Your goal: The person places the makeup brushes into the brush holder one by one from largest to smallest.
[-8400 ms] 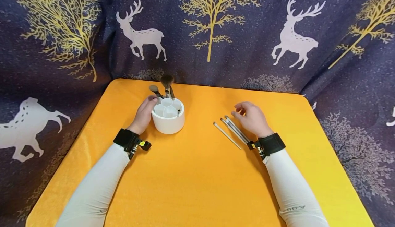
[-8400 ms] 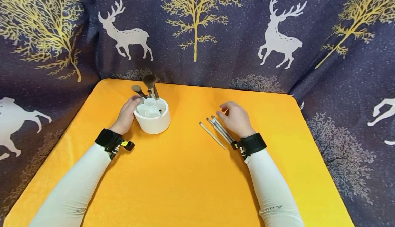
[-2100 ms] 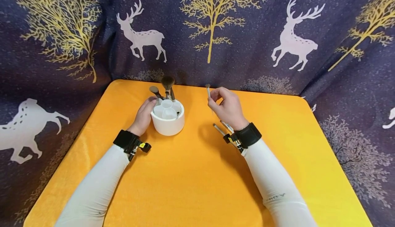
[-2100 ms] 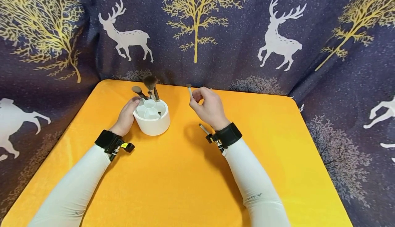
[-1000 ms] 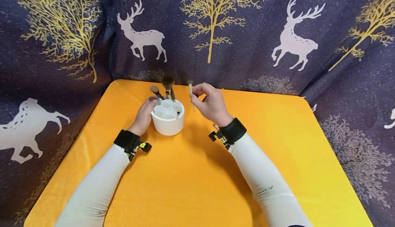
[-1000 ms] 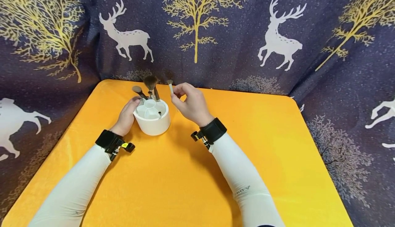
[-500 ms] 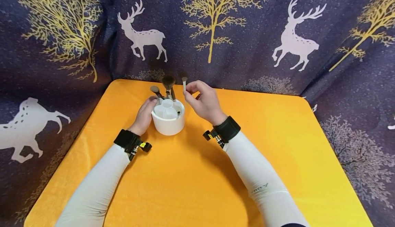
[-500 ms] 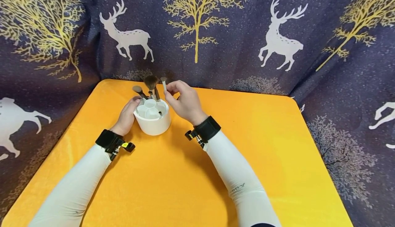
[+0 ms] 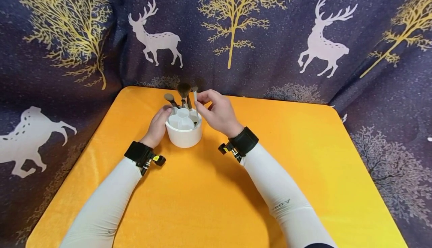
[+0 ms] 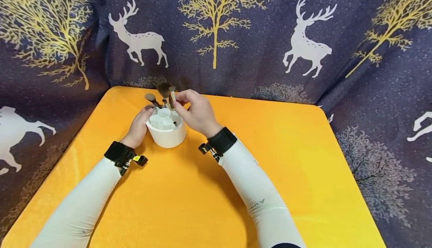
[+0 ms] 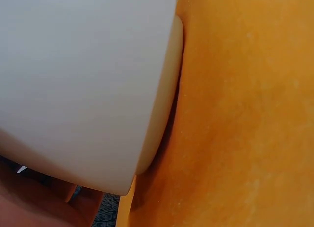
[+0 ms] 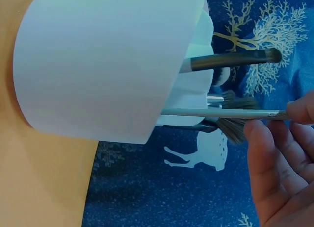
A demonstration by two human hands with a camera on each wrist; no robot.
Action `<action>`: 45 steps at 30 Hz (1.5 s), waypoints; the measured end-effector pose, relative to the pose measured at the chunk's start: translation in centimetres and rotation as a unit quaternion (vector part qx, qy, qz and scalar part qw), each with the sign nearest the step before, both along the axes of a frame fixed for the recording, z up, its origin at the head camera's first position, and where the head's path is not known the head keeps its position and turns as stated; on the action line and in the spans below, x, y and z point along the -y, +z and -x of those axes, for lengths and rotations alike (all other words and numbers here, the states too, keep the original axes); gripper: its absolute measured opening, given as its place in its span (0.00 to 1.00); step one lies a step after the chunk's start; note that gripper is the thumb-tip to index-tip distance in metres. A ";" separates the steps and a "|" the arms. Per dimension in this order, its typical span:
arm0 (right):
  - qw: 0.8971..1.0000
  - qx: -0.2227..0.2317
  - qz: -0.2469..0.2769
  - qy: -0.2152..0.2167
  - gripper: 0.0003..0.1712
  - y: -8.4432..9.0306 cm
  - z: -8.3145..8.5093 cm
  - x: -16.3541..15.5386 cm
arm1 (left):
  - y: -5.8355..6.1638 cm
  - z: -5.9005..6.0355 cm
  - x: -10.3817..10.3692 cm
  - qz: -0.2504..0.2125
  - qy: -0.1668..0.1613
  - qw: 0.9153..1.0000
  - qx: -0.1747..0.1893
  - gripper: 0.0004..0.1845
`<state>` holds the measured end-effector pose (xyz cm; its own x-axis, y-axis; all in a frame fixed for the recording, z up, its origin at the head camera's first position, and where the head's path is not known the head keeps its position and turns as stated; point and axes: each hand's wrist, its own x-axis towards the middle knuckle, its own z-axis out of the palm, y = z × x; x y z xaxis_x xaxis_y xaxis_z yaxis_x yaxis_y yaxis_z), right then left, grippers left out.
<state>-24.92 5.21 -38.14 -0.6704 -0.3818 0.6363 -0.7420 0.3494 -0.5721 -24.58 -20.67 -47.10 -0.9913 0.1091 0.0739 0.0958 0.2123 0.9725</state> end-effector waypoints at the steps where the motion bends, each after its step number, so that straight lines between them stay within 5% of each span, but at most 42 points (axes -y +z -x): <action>1: 1.000 0.002 -0.003 0.000 0.06 -0.1 0.0 0.0 | 0.0 0.0 0.0 -0.002 0.000 1.000 0.001 0.32; 13: 0.999 0.025 -0.038 0.003 0.08 -0.6 -0.1 0.2 | 0.3 -0.2 -0.1 0.002 -0.003 1.000 0.008 0.32; 21: 0.999 -0.004 -0.032 0.007 0.10 -0.7 0.2 -0.8 | 0.3 -0.1 -0.1 -0.011 0.005 1.000 -0.004 0.28; 45: 0.997 0.010 -0.062 -0.035 0.10 -1.5 0.1 -5.0 | 0.2 -0.1 -0.2 -0.005 -0.007 1.000 0.011 0.32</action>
<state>-25.06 10.25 -39.61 -0.7100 -0.4088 0.5734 -0.7024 0.4695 -0.5350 -24.45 -20.50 -46.86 -0.9910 0.1232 0.0532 0.0775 0.2018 0.9763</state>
